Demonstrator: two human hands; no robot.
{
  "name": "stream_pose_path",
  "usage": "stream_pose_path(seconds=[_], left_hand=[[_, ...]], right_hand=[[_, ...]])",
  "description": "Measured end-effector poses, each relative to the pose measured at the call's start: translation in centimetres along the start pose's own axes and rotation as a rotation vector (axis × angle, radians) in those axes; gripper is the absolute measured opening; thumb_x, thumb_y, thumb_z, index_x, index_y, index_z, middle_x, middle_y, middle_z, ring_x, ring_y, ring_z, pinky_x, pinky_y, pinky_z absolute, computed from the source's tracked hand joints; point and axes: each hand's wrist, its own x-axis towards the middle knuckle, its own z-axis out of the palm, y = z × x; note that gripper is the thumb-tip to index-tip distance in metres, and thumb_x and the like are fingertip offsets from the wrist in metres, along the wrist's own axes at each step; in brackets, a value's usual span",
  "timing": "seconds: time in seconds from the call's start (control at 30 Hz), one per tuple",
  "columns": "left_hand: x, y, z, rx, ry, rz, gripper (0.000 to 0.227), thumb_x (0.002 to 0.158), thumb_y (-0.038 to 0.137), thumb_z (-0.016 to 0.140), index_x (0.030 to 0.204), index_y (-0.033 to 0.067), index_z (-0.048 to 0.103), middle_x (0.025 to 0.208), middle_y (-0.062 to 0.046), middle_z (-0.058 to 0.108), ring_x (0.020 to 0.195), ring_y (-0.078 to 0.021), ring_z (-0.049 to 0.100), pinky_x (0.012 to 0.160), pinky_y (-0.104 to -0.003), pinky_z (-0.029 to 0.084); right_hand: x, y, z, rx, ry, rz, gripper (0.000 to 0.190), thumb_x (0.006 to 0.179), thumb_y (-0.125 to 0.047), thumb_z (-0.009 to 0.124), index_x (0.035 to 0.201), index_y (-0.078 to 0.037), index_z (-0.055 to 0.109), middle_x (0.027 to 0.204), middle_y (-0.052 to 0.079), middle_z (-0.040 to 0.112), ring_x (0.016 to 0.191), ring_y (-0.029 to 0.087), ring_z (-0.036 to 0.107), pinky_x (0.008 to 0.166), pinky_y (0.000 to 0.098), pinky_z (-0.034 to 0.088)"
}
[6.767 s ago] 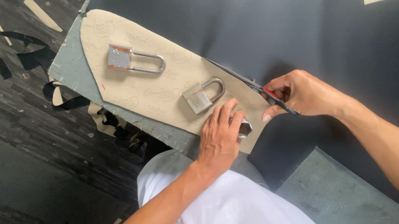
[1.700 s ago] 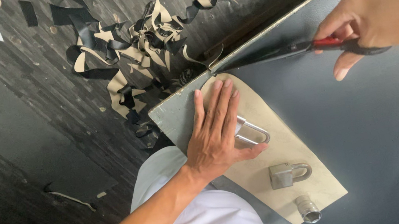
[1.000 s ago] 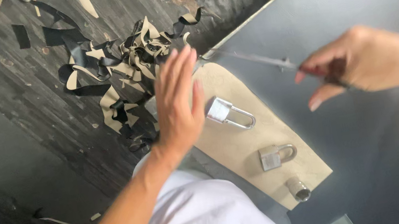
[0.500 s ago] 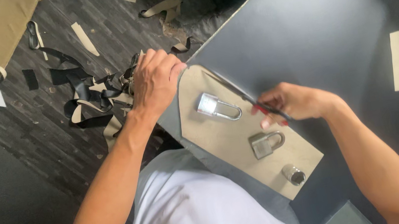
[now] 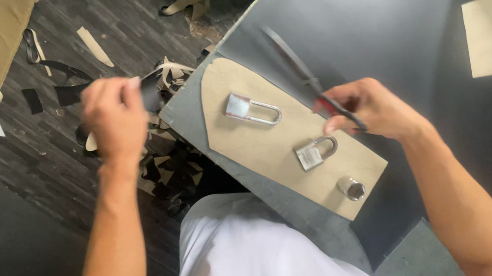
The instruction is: The person places a patterned paper template on a large sheet of dark material, secures it with padlocks, and uses shears to cut the material around the template. The person then removes the template and cuts a smaller curved piece from the remaining material.
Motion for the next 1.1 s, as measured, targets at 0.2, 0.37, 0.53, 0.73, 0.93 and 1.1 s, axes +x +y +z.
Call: stream_pose_path(seconds=[0.2,0.37,0.53,0.73,0.93,1.1], left_hand=[[-9.8,-1.5,-6.0,0.470,0.071,-0.129,0.056,0.094,0.008,0.076,0.142,-0.0064,0.054,0.153,-0.024,0.044,0.135,-0.0447,0.045,0.108,-0.050,0.039],[-18.6,10.4,-3.3,0.049,0.060,-0.062,0.023,0.103,-0.002,0.064,0.126,-0.0007,0.065,0.126,-0.016,0.062,0.123,-0.0337,0.058,0.114,-0.044,0.047],[-27.8,27.8,2.4,-0.408,-0.190,0.135,0.018,0.094,0.006,0.070,0.112,0.0037,0.071,0.109,-0.011,0.066,0.107,-0.0312,0.061,0.095,-0.040,0.050],[-34.9,35.1,5.4,-0.458,-0.452,0.169,0.023,0.092,0.012,0.074,0.114,0.0066,0.070,0.109,-0.009,0.066,0.104,-0.0296,0.061,0.088,-0.038,0.051],[-32.9,31.4,5.1,-0.346,-0.137,0.069,0.029,0.095,0.008,0.073,0.122,0.0021,0.066,0.121,-0.014,0.063,0.117,-0.0304,0.058,0.103,-0.042,0.046],[-25.8,24.5,5.4,-0.206,0.047,0.063,0.036,0.096,0.006,0.076,0.129,0.0021,0.063,0.134,-0.018,0.053,0.131,-0.0354,0.051,0.113,-0.045,0.041]], right_hand=[[-12.8,9.1,-2.8,0.116,0.295,0.258,0.043,0.069,-0.024,0.088,0.104,-0.002,0.077,0.065,-0.002,0.058,0.055,0.009,0.052,0.048,0.0268,0.039],[-26.1,19.2,-2.9,0.142,0.311,0.381,0.043,0.069,-0.022,0.089,0.106,-0.003,0.080,0.062,0.001,0.057,0.054,0.010,0.049,0.048,0.0275,0.036],[-36.4,26.6,-0.8,0.075,0.224,0.571,0.043,0.067,-0.022,0.090,0.105,-0.006,0.083,0.063,0.000,0.065,0.053,0.012,0.047,0.048,0.0310,0.036],[-43.1,33.9,2.3,-0.084,0.148,0.663,0.053,0.068,-0.038,0.092,0.113,-0.013,0.082,0.064,0.007,0.059,0.060,0.019,0.051,0.057,0.0343,0.038],[-49.5,38.6,5.4,-0.475,0.387,0.681,0.080,0.062,-0.027,0.095,0.135,-0.015,0.064,0.094,0.009,0.069,0.089,0.027,0.066,0.080,0.0438,0.052],[-52.0,40.6,7.0,-0.576,0.550,0.707,0.091,0.060,-0.020,0.094,0.143,-0.021,0.056,0.115,0.008,0.068,0.115,0.029,0.063,0.103,0.0455,0.048]])
